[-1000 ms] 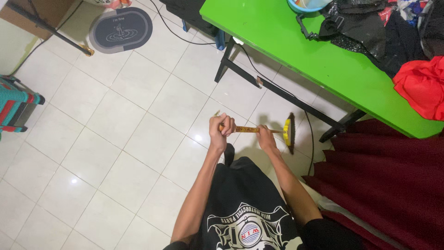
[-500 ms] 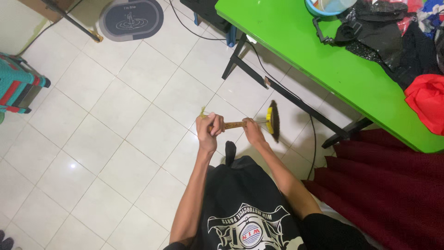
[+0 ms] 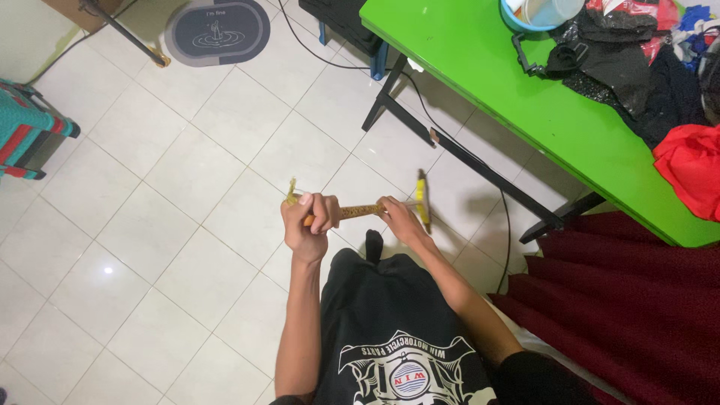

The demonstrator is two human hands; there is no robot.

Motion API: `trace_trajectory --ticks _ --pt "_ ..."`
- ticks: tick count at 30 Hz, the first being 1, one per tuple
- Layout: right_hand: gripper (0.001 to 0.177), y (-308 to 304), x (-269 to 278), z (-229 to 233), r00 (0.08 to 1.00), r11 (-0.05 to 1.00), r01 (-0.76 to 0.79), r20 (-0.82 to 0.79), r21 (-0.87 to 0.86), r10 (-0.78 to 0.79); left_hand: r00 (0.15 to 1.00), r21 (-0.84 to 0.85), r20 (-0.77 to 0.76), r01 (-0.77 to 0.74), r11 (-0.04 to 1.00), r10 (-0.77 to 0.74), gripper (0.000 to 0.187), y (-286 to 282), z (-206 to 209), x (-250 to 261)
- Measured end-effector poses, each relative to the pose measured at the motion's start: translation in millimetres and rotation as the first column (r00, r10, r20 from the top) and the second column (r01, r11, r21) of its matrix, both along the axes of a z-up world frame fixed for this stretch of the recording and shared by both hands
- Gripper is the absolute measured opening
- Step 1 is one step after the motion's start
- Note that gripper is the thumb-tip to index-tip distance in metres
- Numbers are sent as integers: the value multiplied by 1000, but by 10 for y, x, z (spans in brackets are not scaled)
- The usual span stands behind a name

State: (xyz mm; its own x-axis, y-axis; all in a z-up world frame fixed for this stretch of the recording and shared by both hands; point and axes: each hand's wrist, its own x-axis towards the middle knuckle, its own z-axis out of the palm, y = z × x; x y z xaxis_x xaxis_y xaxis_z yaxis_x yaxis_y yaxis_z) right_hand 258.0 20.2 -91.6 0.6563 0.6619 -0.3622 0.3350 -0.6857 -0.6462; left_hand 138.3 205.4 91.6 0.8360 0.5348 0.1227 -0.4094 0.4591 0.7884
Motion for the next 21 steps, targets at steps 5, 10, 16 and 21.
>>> trace_trajectory --ticks 5,10,16,21 --pt "21 -370 -133 -168 997 990 24 -65 -135 -33 998 -26 33 52 998 -51 51 -25 -291 -191" --pt "31 -898 -246 -864 986 990 141 97 -30 -138 985 -29 -89 146 989 -148 54 -251 -636 -220" --pt "20 -1092 -525 -1261 991 990 109 87 -85 -102 944 -9 -201 264 964 -261 54 -477 -806 -462" --pt "20 -914 -754 -1286 993 992 108 61 -62 -104 941 5 -221 264 965 -256 54 -462 -823 -751"
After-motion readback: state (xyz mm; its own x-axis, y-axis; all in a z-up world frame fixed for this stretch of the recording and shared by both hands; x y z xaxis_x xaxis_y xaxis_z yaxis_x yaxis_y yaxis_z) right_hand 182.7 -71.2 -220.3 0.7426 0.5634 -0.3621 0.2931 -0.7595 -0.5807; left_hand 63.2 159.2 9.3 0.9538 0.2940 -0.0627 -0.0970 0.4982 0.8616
